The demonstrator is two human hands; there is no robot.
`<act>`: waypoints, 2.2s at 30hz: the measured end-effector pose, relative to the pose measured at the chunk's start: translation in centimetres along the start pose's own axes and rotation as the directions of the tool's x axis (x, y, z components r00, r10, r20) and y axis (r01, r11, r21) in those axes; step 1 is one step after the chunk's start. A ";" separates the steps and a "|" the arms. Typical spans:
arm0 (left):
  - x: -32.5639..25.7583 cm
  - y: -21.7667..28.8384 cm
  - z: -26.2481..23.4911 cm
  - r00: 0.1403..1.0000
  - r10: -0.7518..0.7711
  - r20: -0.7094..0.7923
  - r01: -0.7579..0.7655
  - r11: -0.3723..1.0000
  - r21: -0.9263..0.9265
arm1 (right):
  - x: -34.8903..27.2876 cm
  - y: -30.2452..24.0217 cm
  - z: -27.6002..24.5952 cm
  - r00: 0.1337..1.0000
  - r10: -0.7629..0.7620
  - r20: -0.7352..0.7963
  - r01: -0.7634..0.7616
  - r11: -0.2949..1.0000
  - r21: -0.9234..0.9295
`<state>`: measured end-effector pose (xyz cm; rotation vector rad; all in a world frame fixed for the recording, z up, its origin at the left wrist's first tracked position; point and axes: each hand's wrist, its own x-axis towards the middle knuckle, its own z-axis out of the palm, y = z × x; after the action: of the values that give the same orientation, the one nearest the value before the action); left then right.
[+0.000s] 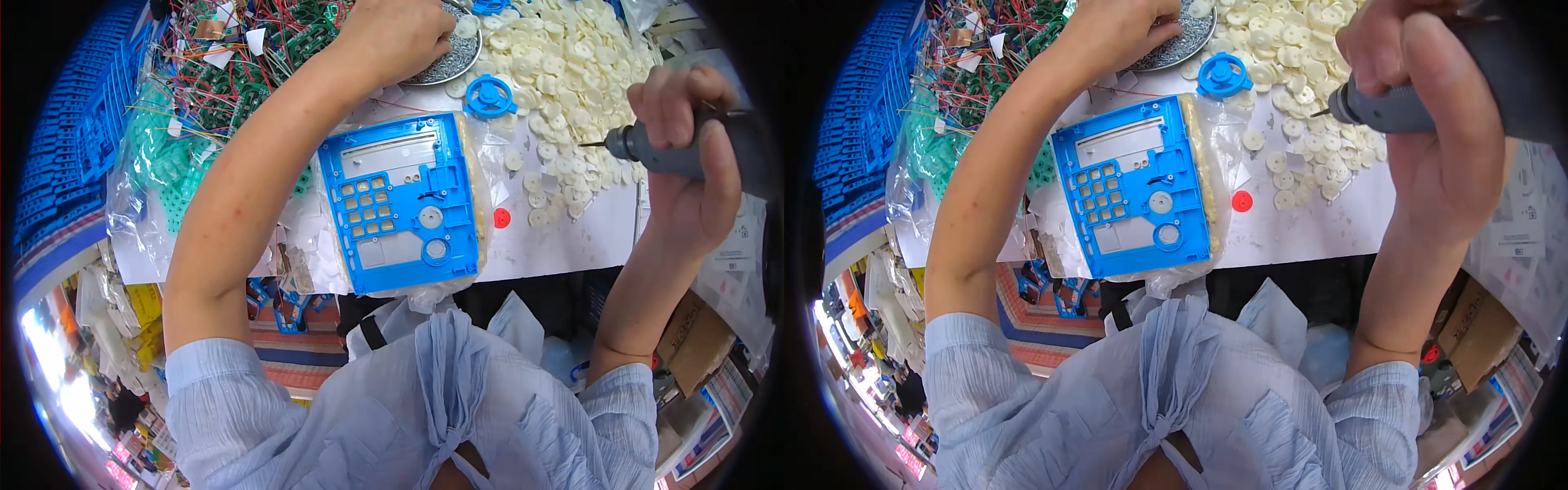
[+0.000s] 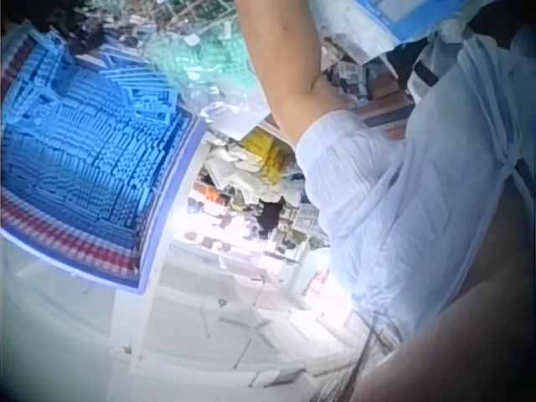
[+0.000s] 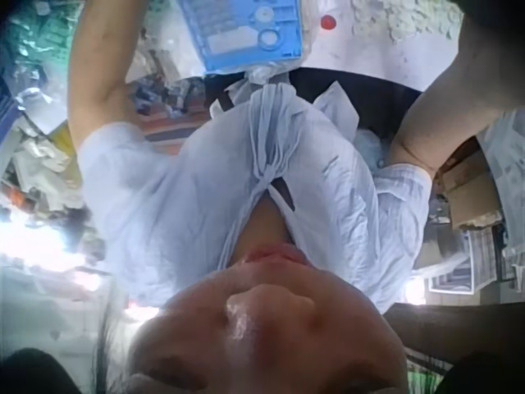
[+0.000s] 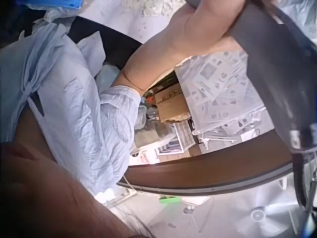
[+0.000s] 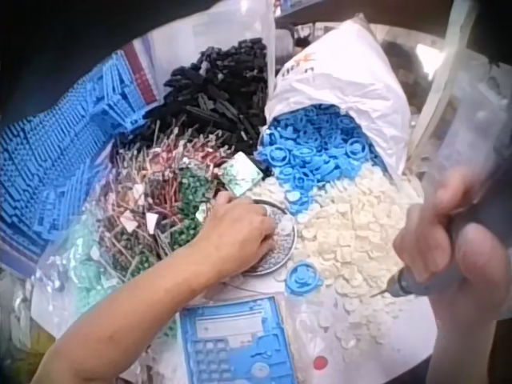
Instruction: Assemble electronic components into a blue plastic casing using a power screwdriver.
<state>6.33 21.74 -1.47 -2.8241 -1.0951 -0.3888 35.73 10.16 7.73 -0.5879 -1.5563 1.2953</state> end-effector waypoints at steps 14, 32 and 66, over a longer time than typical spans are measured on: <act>-0.1 -0.9 1.9 0.972 -0.101 -0.214 0.112 0.993 0.040 | 1.9 2.0 5.8 0.999 -0.031 0.035 0.031 0.999 0.012; -16.2 12.5 -7.6 0.962 -0.273 -0.031 0.158 0.642 -0.750 | -0.5 -1.3 14.4 0.998 0.038 0.049 -0.051 0.953 0.299; -18.1 11.6 -7.2 0.994 0.038 0.105 -0.005 0.954 -0.301 | -1.4 1.6 16.7 0.966 0.198 -0.169 -0.161 0.965 0.207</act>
<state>-0.20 0.15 0.76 -3.1551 -1.1088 -0.4369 21.06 2.01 6.73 -0.7195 -1.2288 1.4632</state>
